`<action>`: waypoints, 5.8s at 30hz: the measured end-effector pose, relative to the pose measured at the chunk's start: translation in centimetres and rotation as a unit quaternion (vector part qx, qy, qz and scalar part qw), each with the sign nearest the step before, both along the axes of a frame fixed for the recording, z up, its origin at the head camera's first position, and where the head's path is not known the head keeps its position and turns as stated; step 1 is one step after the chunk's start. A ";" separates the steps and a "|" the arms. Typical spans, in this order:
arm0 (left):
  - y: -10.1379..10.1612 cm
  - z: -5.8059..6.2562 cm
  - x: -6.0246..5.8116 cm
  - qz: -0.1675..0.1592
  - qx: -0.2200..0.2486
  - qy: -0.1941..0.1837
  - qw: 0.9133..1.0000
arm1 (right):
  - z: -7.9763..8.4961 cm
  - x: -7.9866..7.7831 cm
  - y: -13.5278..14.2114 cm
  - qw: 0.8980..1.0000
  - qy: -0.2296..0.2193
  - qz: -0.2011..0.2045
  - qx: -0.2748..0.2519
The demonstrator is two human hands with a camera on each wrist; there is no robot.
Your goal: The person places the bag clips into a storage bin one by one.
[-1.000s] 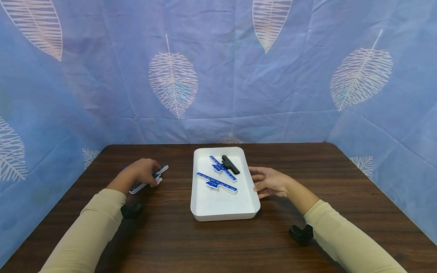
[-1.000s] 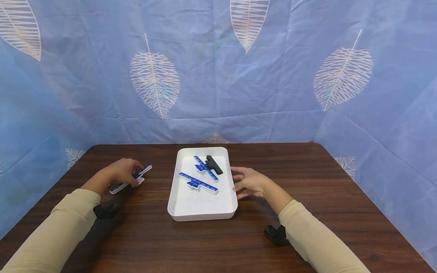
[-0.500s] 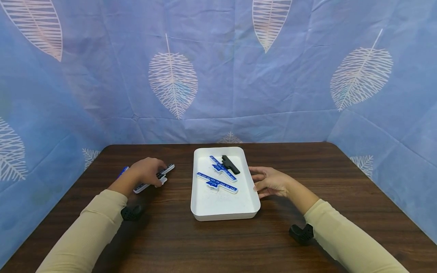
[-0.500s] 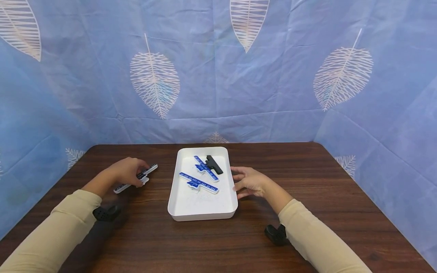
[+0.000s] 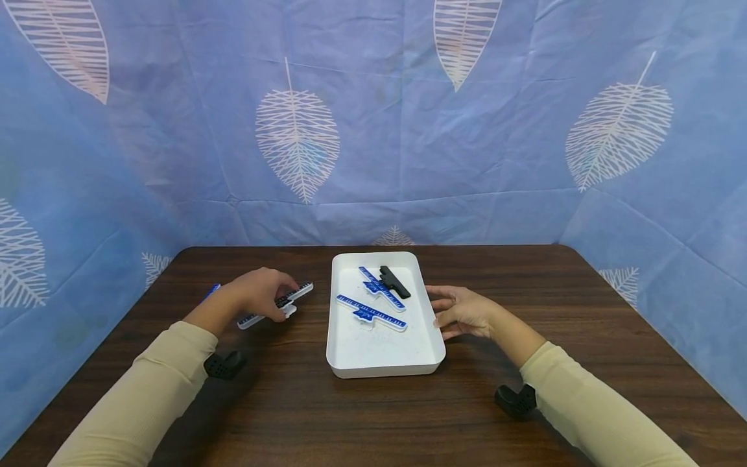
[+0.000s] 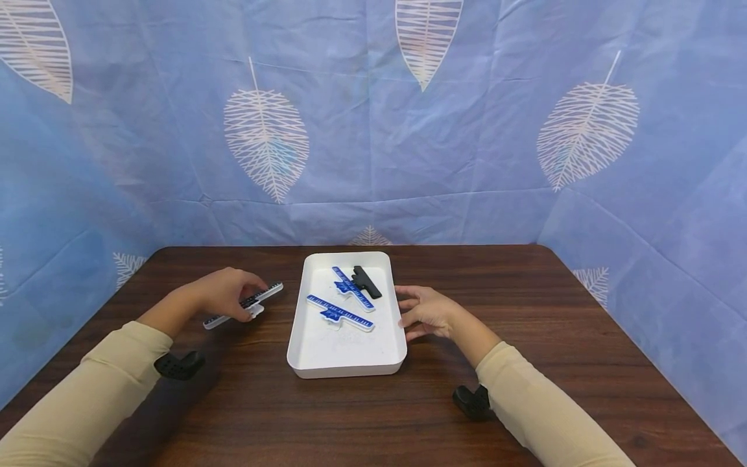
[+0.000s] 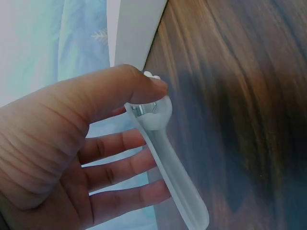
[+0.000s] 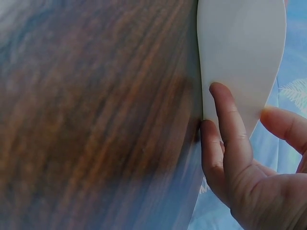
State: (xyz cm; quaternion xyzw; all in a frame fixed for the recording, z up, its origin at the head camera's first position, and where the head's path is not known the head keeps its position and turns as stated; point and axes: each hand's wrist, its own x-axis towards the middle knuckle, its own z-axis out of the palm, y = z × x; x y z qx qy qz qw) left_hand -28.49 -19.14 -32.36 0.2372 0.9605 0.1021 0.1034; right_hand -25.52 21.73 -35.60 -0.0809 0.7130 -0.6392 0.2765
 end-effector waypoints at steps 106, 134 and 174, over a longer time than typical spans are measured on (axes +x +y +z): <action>17.1 1.4 3.7 -0.239 -0.100 -0.058 0.964 | 0.0 0.2 0.0 1.000 0.007 0.008 0.001; 12.8 2.3 6.4 -0.265 -0.070 0.080 0.958 | -0.1 0.4 -0.2 1.000 0.014 -0.010 -0.004; 4.6 -0.3 8.2 -0.110 0.096 0.200 0.969 | -0.2 0.7 0.0 1.000 0.012 -0.016 -0.006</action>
